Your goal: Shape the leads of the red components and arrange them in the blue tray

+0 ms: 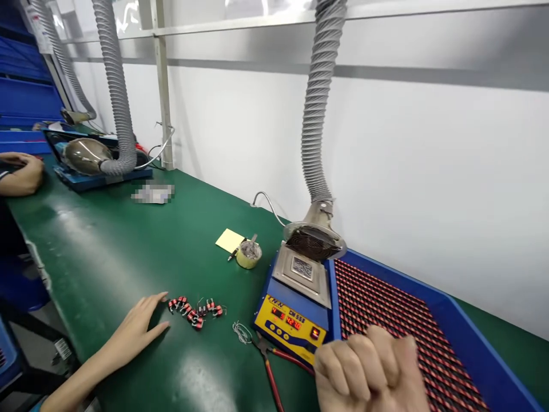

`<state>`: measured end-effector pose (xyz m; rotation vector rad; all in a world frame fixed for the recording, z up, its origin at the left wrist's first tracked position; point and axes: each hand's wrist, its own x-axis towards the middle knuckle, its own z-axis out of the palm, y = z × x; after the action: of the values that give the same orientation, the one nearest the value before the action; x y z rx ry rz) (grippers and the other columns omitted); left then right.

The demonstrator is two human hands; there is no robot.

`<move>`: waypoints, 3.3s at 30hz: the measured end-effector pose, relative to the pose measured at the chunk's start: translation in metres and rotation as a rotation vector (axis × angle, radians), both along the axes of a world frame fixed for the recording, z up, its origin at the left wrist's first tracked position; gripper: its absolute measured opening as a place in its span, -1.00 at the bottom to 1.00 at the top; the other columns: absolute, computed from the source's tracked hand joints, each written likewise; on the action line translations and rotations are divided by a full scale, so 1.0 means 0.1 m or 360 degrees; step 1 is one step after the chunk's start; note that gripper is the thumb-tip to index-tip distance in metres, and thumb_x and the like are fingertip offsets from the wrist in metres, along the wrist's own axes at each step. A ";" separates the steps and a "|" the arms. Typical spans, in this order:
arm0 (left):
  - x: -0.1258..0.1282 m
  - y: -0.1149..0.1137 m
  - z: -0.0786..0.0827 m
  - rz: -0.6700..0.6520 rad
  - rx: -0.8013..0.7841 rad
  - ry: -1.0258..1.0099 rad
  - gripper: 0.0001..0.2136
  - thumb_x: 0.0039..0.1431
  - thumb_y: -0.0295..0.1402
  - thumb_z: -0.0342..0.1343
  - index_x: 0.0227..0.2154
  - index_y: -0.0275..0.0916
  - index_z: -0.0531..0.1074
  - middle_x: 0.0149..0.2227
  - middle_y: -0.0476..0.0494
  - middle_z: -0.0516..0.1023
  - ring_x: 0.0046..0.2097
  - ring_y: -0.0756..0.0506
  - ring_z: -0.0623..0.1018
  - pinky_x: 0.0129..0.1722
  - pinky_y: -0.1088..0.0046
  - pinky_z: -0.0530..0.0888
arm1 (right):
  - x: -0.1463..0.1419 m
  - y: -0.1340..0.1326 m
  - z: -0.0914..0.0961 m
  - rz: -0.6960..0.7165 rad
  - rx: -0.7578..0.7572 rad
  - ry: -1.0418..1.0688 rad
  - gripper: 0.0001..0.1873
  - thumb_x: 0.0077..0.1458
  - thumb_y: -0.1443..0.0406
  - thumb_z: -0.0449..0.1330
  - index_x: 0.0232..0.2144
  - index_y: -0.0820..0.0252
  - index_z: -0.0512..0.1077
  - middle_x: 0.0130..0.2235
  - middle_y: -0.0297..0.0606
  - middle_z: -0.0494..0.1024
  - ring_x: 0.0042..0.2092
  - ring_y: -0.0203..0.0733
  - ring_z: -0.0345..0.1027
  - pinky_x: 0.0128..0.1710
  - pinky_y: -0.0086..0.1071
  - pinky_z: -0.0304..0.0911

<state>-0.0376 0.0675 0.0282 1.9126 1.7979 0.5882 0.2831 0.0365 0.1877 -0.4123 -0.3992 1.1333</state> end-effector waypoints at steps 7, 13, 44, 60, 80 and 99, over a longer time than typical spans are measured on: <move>0.07 0.26 -0.03 -0.0122 0.0001 0.0051 -0.74 0.18 -0.18 -0.08 -0.24 -0.21 0.42 -0.14 -0.21 0.50 -0.13 -0.27 0.52 -0.16 0.17 0.42 | -0.03 0.10 0.02 0.0243 0.0034 -0.0060 -0.68 0.03 -0.02 0.22 -0.27 0.03 0.44 -0.28 -0.34 0.53 -0.18 -0.25 0.47 -0.13 -0.39 0.44; 0.46 0.30 1.02 -0.0503 -0.0019 -0.0352 -0.79 0.22 -0.14 0.01 -0.22 -0.12 0.41 -0.12 -0.07 0.51 -0.07 -0.16 0.48 -0.09 0.40 0.39 | -0.04 0.09 -0.09 0.0194 -0.0010 -0.1082 -0.73 0.11 0.04 0.18 -0.31 0.04 0.53 -0.17 -0.23 0.54 -0.02 -0.08 0.39 0.02 -0.27 0.29; 1.81 0.43 1.53 -0.0357 -0.0136 -0.2695 -0.89 -0.03 -0.24 0.35 -0.54 -0.13 0.60 -0.54 0.05 0.62 -0.41 0.05 0.56 -0.14 0.55 0.48 | -0.40 0.31 -0.42 0.0157 -0.0157 -0.0563 -0.79 -0.15 0.29 0.44 -0.46 0.13 0.48 -0.32 -0.25 0.57 -0.32 -0.19 0.49 -0.31 -0.33 0.43; 1.65 0.34 1.58 -0.1191 -0.0648 -0.2109 -0.50 0.14 -0.35 0.21 0.14 -0.10 0.25 -0.17 -0.08 0.57 -0.07 -0.10 0.53 -0.02 0.36 0.39 | -0.18 0.20 -0.20 -0.0036 -0.0118 -0.0748 -0.79 -0.11 0.15 0.40 -0.42 0.09 0.51 -0.41 -0.39 0.44 -0.37 -0.32 0.38 -0.35 -0.49 0.35; 1.54 0.34 1.64 -0.1250 -0.0743 -0.1753 -0.42 0.08 -0.48 0.19 0.15 0.02 0.20 -0.19 0.02 0.55 -0.22 -0.03 0.54 -0.06 0.35 0.41 | 0.01 0.08 -0.17 -0.0080 -0.0211 -0.1391 -0.78 -0.03 0.10 0.35 -0.40 0.12 0.62 -0.47 -0.30 0.47 -0.43 -0.28 0.35 -0.41 -0.45 0.28; 1.53 0.32 1.63 -0.1207 -0.0600 -0.1411 -0.48 0.08 -0.40 0.20 0.12 0.05 0.28 -0.07 -0.06 0.53 -0.02 -0.16 0.52 0.06 0.24 0.39 | -0.14 0.12 -0.18 0.0053 -0.0228 -0.1182 -0.85 -0.02 0.22 0.36 -0.55 0.14 0.56 -0.54 -0.39 0.43 -0.54 -0.38 0.26 -0.56 -0.52 0.20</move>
<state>0.1153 0.0993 0.1911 1.5212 0.5237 0.6078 0.2688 0.0490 0.1697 -0.9599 -0.9763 1.0149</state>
